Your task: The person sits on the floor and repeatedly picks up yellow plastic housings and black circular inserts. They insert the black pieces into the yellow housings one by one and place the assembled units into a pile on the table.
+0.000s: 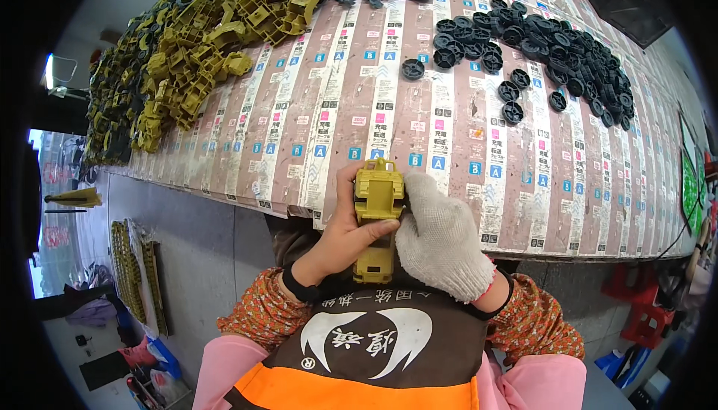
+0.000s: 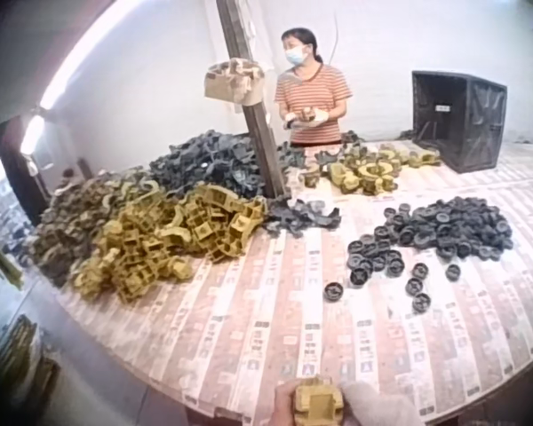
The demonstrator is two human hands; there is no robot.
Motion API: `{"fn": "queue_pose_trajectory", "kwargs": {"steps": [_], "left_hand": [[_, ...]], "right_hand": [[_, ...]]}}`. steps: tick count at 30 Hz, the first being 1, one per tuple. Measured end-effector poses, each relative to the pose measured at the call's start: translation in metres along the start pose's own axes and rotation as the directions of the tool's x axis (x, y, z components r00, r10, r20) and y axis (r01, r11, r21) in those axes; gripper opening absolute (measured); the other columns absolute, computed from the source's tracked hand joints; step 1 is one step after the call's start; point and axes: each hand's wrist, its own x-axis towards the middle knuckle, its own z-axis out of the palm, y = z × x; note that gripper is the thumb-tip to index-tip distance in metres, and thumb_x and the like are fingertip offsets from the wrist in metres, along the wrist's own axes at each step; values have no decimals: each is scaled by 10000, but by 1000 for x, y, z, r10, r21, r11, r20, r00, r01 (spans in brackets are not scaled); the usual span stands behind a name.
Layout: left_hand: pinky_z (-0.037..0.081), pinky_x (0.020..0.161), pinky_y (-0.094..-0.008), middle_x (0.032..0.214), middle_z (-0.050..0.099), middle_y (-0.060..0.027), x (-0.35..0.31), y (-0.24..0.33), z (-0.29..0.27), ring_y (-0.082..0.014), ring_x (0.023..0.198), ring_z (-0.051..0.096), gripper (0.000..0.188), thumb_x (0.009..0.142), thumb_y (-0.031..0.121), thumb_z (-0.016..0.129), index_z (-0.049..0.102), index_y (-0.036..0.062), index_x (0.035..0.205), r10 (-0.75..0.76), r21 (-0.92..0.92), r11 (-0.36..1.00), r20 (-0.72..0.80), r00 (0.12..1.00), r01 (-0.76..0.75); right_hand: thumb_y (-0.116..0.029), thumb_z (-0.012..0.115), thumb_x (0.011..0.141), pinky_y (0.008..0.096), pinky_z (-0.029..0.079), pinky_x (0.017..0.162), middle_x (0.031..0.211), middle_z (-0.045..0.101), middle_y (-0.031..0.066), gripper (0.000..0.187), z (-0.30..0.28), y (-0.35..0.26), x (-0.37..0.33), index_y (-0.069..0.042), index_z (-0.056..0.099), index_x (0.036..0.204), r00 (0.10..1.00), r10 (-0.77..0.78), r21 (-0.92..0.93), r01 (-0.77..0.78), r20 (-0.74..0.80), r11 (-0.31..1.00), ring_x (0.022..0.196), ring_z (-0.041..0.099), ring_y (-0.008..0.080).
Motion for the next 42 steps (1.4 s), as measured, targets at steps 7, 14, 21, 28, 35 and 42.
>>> {"fn": "queue_pose_trajectory", "kwargs": {"steps": [7,14,21,28,35,42], "left_hand": [[477,1095,-369,1393,521,-102,2,1,-19,-185,1297,532,845,952,108,807,223,136,1562,-68,-72,995,-48,997,64],[492,1077,-354,1374,533,-87,-1,13,-29,-178,1257,562,829,950,56,792,228,139,1552,-44,-120,992,-112,993,30],[494,1075,-353,1369,538,-92,1,25,-30,-176,1263,566,818,951,31,773,226,139,1550,64,-56,996,-171,983,-74],[498,1063,-343,1378,534,-85,12,33,-45,-180,1249,573,811,948,128,809,272,136,1556,-52,-99,994,-100,994,42],[584,905,-322,1257,619,-15,13,36,-51,-128,1099,643,646,1002,204,773,395,181,1525,-284,-564,815,-185,941,135],[626,768,-315,1174,651,-10,7,36,-60,-130,955,699,507,1031,266,734,471,188,1459,-284,-690,717,-158,946,100]], "right_hand": [[-72,644,842,581,531,690,801,662,286,252,0,-7,25,3,541,1060,994,6,-96,4,110,995,792,677,523],[-122,688,817,580,523,746,878,663,299,284,6,-13,52,14,533,1012,977,42,-64,-30,208,997,899,674,527],[-132,717,784,521,560,809,950,703,301,367,10,-16,67,40,602,1087,966,75,216,-130,246,968,952,700,506],[-63,553,829,449,598,732,898,725,284,304,-15,-33,121,33,717,1066,841,342,54,-399,420,915,797,733,423],[-191,661,922,495,588,817,1044,659,206,225,-29,60,198,-52,677,1098,972,-214,-796,202,93,570,954,689,422],[-173,654,913,518,577,826,1018,689,248,211,-25,52,178,-8,650,1045,967,-179,-669,253,179,699,966,703,431]]}}
